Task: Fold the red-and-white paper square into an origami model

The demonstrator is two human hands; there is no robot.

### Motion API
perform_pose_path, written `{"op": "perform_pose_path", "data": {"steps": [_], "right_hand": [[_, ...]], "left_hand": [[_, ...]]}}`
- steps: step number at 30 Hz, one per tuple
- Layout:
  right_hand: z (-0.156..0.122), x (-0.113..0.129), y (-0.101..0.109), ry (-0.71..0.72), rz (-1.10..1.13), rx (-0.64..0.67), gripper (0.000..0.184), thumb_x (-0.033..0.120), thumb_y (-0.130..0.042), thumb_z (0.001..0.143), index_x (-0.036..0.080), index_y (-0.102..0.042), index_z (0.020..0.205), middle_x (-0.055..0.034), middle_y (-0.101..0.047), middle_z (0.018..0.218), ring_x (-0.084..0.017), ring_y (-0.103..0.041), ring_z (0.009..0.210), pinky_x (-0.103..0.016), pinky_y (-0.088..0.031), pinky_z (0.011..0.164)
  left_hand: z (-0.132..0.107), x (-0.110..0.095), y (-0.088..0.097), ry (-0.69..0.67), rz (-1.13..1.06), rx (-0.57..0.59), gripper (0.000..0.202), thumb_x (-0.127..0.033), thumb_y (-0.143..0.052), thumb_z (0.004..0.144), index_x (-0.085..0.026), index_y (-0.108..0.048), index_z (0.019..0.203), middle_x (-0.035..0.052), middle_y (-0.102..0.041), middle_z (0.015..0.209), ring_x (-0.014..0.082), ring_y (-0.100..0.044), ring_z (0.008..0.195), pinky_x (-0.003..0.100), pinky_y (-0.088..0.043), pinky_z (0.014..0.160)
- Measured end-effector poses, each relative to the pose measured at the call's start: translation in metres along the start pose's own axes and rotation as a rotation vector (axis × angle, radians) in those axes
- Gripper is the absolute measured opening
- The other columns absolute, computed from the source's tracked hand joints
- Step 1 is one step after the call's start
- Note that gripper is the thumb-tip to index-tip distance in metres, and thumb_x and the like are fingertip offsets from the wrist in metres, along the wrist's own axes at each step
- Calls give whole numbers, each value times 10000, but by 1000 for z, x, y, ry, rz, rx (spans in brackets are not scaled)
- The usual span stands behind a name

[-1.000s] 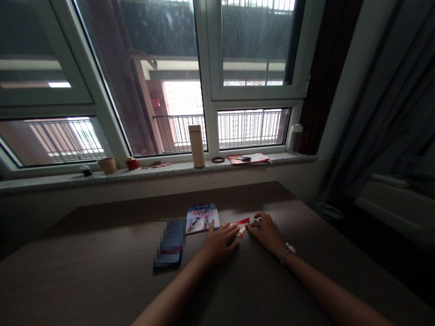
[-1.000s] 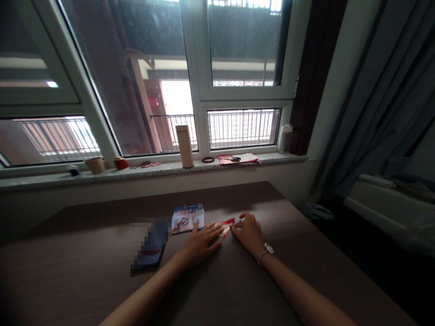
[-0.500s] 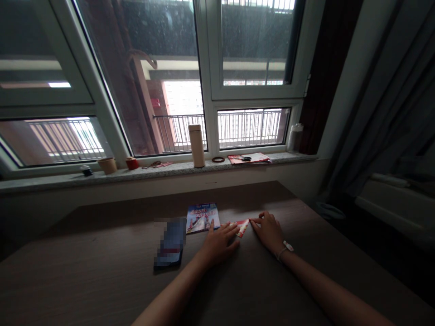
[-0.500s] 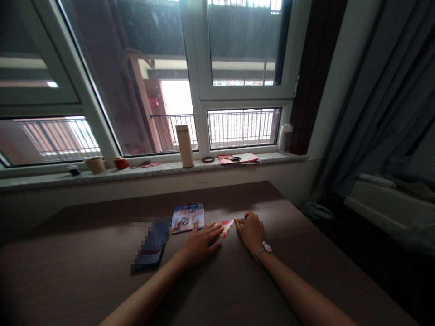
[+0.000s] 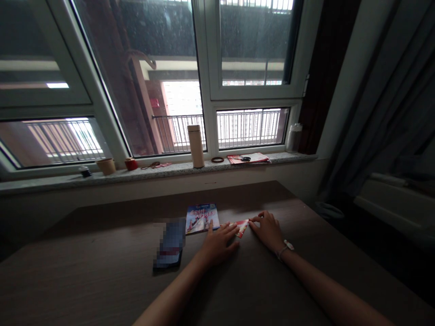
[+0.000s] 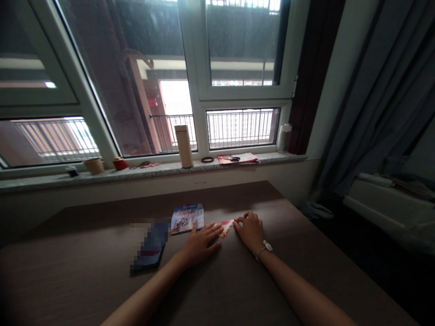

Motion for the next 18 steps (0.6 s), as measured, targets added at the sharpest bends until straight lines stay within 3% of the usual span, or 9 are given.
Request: {"op": "perform_pose_path", "data": {"steps": [6,13,18], "right_hand": [[5,9,3,17,-35,-17,212,372,-586,876,239,-749,848,-90,-599,994,-255,-544,1016,-365,-409,858],[4,9,0,2,-12,9,180,395,-654,809,243,-731,866,-78,-596,1036,-252,-539,1041,-352,-408,865],[1,11,-4,13,1,44,295,459,-685,762,219,-706,933,-91,-584,1079,-265,-535,1064,-366,-407,897]], "left_hand": [[-1,-1,1,-1,7,2,524,-502,-364,978,-396,-305,1488,-16,-331,1566,264,-259,1464,633,92,1157],[0,1,-1,6,4,1,532,-509,-367,975,-395,-303,1490,-14,-321,1569,259,-252,1467,616,101,1160],[0,0,-1,3,25,-9,528,-513,-353,978,-396,-300,1490,-18,-340,1561,255,-270,1461,619,87,1164]]}}
Point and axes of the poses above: each hand's wrist, its own z-axis towards the middle knuckle, its own y-axis out of the back of the hand, x = y × z, the point moved 8 cm from there along z, towards the middle knuckle
